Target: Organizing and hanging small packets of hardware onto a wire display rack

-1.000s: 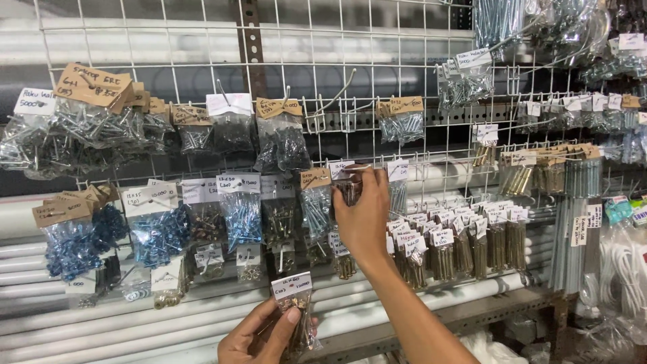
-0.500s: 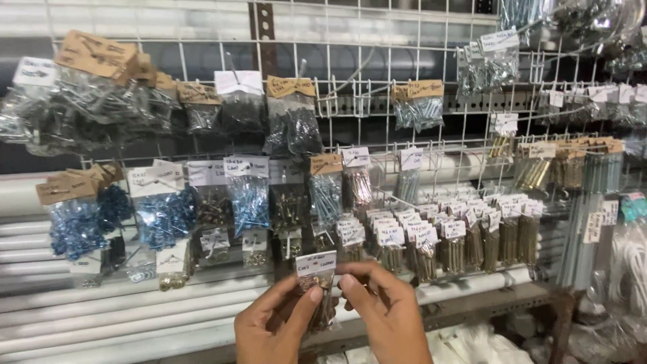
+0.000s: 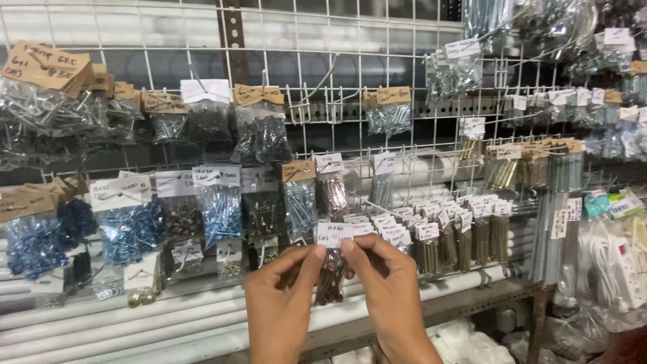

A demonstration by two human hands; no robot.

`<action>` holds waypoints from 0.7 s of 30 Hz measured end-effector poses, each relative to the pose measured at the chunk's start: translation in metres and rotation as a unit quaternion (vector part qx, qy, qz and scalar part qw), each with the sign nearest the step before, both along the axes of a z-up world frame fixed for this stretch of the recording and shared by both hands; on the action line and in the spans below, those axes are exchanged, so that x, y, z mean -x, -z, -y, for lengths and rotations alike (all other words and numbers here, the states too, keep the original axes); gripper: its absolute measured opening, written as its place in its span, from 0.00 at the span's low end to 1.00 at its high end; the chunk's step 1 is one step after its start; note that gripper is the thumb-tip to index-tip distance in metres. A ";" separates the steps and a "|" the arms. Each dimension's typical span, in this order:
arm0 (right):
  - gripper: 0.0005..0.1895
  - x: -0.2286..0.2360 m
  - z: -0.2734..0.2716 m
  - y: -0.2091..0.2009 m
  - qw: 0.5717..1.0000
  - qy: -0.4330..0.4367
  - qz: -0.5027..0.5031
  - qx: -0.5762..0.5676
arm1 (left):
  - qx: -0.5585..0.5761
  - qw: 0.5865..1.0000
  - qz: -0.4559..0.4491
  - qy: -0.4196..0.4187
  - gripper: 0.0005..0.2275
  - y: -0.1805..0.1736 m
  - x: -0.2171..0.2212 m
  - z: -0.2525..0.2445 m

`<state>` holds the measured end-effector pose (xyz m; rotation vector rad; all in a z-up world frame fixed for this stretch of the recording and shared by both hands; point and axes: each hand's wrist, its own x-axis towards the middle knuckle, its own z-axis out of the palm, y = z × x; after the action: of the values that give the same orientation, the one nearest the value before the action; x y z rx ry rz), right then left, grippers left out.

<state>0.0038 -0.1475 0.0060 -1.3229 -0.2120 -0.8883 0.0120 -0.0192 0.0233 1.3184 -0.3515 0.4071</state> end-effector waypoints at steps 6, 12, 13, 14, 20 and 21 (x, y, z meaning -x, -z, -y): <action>0.10 0.013 0.004 -0.034 0.998 0.058 -0.021 0.010 | 0.023 0.999 -0.020 0.022 0.08 -0.027 0.012 0.015; 0.08 0.009 0.002 -0.071 0.997 0.076 0.012 -0.015 | 0.043 0.998 -0.017 0.040 0.10 -0.041 0.015 0.023; 0.10 0.005 0.001 -0.074 0.996 0.066 0.052 -0.023 | 0.046 0.998 -0.024 0.038 0.10 -0.044 0.015 0.024; 0.10 0.007 -0.001 -0.080 0.996 0.066 0.054 -0.023 | 0.045 0.998 -0.021 0.038 0.10 -0.046 0.016 0.024; 0.07 -0.003 -0.001 -0.098 0.995 0.042 -0.010 -0.094 | 0.078 0.993 -0.016 0.087 0.16 -0.042 0.004 0.032; 0.09 -0.008 0.001 -0.096 0.994 0.035 -0.002 -0.099 | 0.077 0.993 -0.017 0.092 0.17 -0.041 0.002 0.033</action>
<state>0.0115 -0.1482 0.1025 -1.1523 -0.0729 -0.9413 0.0098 -0.0519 0.0641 1.1295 -0.4022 0.2513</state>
